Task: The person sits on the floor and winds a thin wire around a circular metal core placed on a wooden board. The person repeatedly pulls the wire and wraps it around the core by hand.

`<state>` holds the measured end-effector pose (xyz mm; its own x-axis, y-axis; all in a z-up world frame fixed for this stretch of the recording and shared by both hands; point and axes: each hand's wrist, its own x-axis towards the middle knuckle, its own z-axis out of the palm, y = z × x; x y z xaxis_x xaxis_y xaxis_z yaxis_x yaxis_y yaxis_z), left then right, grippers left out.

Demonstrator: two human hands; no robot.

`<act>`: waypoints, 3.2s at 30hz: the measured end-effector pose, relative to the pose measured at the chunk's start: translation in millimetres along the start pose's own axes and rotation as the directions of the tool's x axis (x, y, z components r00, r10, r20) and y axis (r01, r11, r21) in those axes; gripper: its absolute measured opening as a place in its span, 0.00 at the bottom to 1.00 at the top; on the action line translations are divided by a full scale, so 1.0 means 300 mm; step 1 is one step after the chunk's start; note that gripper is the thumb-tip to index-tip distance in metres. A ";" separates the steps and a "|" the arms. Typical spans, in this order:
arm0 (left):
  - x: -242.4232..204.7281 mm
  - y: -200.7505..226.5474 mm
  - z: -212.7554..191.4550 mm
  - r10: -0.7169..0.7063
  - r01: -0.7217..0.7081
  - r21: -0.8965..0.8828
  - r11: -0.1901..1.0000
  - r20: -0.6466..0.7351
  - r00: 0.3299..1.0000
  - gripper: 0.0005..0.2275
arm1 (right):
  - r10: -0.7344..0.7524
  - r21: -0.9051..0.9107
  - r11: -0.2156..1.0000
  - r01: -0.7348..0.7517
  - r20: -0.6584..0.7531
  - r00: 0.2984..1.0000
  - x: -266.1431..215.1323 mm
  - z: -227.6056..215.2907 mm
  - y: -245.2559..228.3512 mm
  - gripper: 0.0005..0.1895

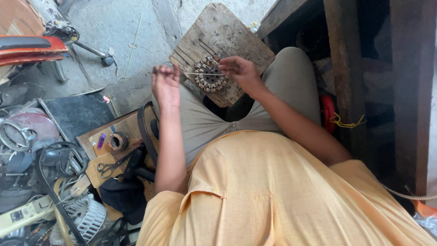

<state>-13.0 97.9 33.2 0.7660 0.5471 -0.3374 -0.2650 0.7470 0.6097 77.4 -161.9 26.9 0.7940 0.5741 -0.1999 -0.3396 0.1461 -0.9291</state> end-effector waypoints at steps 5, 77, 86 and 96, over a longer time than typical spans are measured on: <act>-0.011 0.118 0.002 0.044 -0.035 -0.089 0.995 0.098 0.994 0.04 | -0.030 -0.327 0.944 -0.039 -0.205 0.978 0.051 -0.025 0.100 0.12; -0.184 -0.217 0.209 -0.102 -0.498 0.855 -0.143 0.488 0.867 0.06 | 0.016 -0.624 0.662 -0.415 -0.542 0.840 -0.290 -0.221 -0.271 0.12; -0.186 -0.262 0.203 -0.071 -0.583 0.789 -0.195 0.581 0.811 0.05 | 0.025 -0.439 0.839 -0.322 -0.560 0.828 -0.274 -0.276 -0.220 0.15; -0.186 -0.252 0.212 -0.115 -0.584 0.811 -0.030 0.578 0.808 0.07 | 0.275 -0.030 0.911 -0.411 -0.697 0.662 -0.263 -0.282 -0.236 0.12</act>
<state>1.6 -13.0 51.7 0.9879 0.1376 0.0716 0.0353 -0.6486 0.7603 81.5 -285.6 82.2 0.7835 -0.1414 -0.6051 -0.6206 -0.1274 -0.7737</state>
